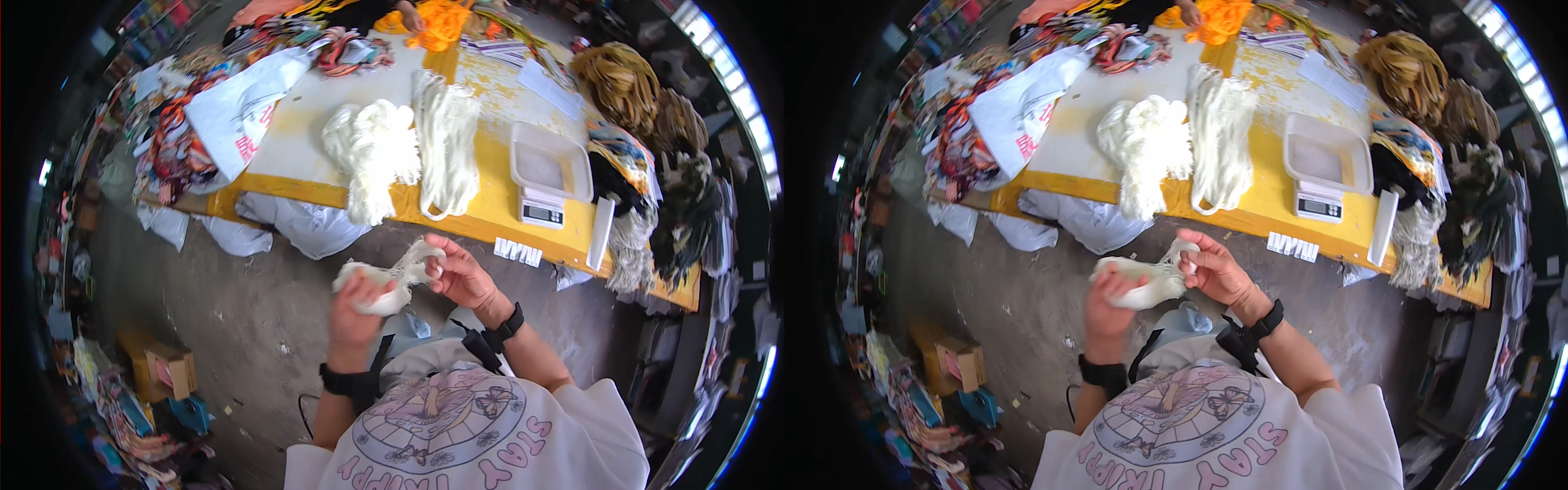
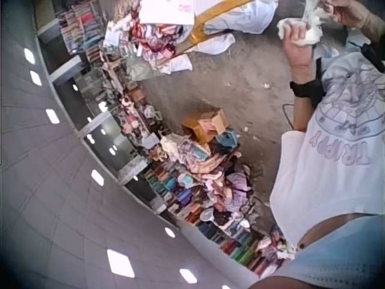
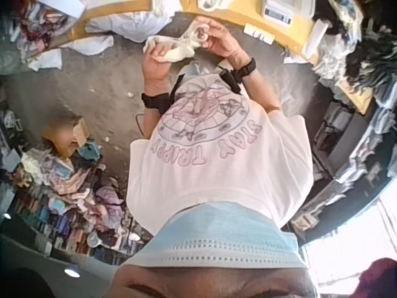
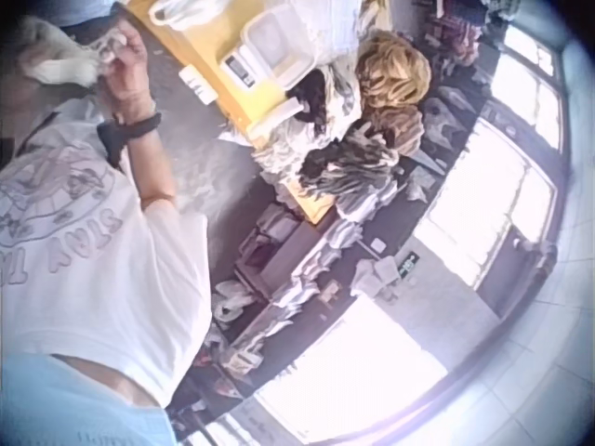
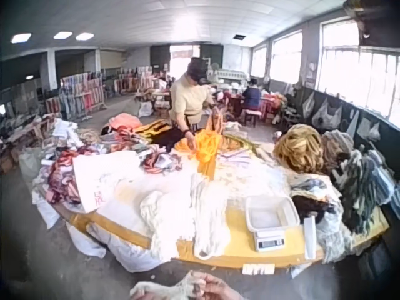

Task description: The person picks up a bundle of white yarn, wraps a small white tag around it, and weighs it on a digital scale. This process is repeated for several other bundles of yarn.

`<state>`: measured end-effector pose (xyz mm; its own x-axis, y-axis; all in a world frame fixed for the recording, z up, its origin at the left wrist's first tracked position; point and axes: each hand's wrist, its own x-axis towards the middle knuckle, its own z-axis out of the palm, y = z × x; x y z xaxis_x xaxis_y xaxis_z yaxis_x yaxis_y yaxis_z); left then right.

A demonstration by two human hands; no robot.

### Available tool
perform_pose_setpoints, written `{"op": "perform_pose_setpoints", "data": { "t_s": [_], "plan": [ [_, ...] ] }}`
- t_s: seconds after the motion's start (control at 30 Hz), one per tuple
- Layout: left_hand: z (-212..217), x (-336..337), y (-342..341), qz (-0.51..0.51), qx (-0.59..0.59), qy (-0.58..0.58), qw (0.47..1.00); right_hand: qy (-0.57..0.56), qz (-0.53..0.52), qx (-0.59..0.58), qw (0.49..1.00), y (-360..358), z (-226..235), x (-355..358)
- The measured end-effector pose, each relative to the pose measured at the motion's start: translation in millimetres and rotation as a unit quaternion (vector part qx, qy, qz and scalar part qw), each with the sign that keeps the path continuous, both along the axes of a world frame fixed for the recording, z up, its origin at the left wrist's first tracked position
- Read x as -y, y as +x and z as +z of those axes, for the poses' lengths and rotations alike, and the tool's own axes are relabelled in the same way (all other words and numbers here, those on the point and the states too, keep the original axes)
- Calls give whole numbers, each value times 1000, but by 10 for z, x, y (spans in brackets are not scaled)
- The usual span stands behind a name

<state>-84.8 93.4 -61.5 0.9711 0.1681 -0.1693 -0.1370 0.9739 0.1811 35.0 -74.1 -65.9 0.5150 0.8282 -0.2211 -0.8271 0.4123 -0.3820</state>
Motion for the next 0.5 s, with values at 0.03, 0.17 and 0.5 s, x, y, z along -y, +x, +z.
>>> {"op": "perform_pose_setpoints", "data": {
  "t_s": [0.03,0.17,0.5],
  "plan": [
    [5,-172,-127,-13,51,-53,997,-57,25,24,998,63,-196,132],
    [93,-986,-653,52,-91,163,981,-401,-46,-41,914,270,-1430,883],
    [640,-2705,-2413,388,-260,445,764,-373,-293,-251,844,634,-2289,1273]
  ]
}}
